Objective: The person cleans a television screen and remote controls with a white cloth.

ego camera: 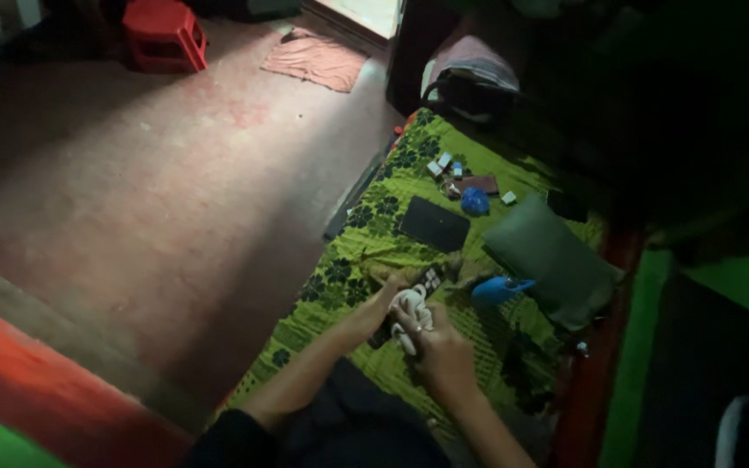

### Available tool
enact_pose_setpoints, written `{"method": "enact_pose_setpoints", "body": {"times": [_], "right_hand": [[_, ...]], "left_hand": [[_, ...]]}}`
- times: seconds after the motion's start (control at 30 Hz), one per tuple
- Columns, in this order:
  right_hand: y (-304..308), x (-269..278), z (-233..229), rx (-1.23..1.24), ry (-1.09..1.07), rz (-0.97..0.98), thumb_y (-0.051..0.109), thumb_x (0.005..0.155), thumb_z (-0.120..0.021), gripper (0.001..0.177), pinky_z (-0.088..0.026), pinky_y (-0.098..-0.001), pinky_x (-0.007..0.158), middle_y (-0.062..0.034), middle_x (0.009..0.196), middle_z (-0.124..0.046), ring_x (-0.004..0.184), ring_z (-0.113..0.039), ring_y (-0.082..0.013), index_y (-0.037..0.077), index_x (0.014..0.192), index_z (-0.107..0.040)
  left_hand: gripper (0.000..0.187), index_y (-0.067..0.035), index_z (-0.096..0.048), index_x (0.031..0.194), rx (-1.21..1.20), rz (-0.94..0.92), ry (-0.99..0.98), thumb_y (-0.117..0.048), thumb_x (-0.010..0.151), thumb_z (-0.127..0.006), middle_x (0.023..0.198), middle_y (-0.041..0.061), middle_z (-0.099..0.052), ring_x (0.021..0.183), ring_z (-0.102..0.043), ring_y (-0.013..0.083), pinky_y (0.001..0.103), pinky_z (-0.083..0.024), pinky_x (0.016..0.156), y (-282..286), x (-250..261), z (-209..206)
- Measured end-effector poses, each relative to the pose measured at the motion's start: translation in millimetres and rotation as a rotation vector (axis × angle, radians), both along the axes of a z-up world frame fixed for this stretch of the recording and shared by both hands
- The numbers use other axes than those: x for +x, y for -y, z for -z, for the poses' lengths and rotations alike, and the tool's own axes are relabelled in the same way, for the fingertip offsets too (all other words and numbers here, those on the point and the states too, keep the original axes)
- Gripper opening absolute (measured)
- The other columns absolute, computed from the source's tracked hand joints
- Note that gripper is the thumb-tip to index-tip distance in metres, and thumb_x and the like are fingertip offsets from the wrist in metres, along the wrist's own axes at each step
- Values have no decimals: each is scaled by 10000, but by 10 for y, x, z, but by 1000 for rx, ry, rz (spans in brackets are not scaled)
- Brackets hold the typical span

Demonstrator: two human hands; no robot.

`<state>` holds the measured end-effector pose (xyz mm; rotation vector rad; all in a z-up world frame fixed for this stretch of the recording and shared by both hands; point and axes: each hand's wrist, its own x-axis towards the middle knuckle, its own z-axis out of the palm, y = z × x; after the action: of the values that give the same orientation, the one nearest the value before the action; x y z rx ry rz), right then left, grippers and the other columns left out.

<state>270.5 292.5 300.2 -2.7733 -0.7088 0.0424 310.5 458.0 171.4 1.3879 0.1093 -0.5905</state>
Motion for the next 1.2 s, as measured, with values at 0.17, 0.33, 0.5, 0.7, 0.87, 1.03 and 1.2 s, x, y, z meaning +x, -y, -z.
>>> {"method": "enact_pose_setpoints", "body": {"times": [0.17, 0.33, 0.5, 0.7, 0.87, 1.03, 1.2], "right_hand": [[-113, 202, -31, 102, -149, 373, 118, 729, -796, 632, -606, -434, 697, -66, 1232, -616, 799, -734, -312, 376, 1293, -679], [-413, 13, 138, 70, -73, 144, 84, 696, -799, 760, -600, -442, 666, -99, 1247, -619, 790, -724, -331, 359, 1388, -650], [-276, 372, -3, 28, -129, 389, 74, 686, -804, 745, -617, -401, 745, -62, 1253, -637, 869, -733, -278, 403, 1341, -667], [-163, 404, -57, 122, 74, -121, 134, 586, -811, 723, -595, -442, 650, -121, 1216, -641, 847, -725, -346, 320, 1278, -718], [289, 1098, 10, 74, -15, 152, 271, 768, -829, 482, -580, -468, 635, -133, 1226, -633, 779, -714, -338, 311, 1239, -731], [802, 1458, 30, 226, 39, 208, 246, 890, -737, 342, -593, -443, 643, -142, 1215, -647, 736, -722, -311, 277, 1230, -742], [1229, 1793, 230, -21, -23, -32, 329, 890, -735, 371, -582, -460, 647, -163, 1148, -647, 747, -724, -311, 322, 1261, -731]], "left_hand": [[1034, -158, -493, 1568, 46, 98, -184, -848, 857, -200, 1427, 240, -519, 1324, -459, 425, 551, -351, 1065, -354, -47, -177], [1031, -155, -449, 1532, -104, 111, -212, -876, 846, -181, 1487, 170, -592, 1391, -544, 297, 441, -402, 1157, -522, 109, -133], [1047, -132, -505, 1535, -176, 180, -127, -871, 884, -150, 1031, 113, -673, 872, -639, 181, 363, -520, 763, -465, 228, -109], [1036, -147, -505, 1497, -132, 112, -172, -884, 861, -149, 959, 43, -692, 742, -615, 111, 260, -489, 559, -343, 439, -261], [1086, -108, -460, 1550, -207, 96, -75, -880, 845, -166, 1067, 79, -682, 881, -669, 155, 310, -550, 702, -79, 641, -247], [1161, -147, -264, 1659, 103, 69, -129, -907, 809, -49, 1655, 22, -312, 1470, -236, 179, 499, -179, 1179, 248, 929, -315], [1191, -61, -350, 1579, 51, 103, 49, -883, 780, -24, 1607, 155, -398, 1515, -323, 291, 460, -236, 1242, 731, 1282, -336]]}}
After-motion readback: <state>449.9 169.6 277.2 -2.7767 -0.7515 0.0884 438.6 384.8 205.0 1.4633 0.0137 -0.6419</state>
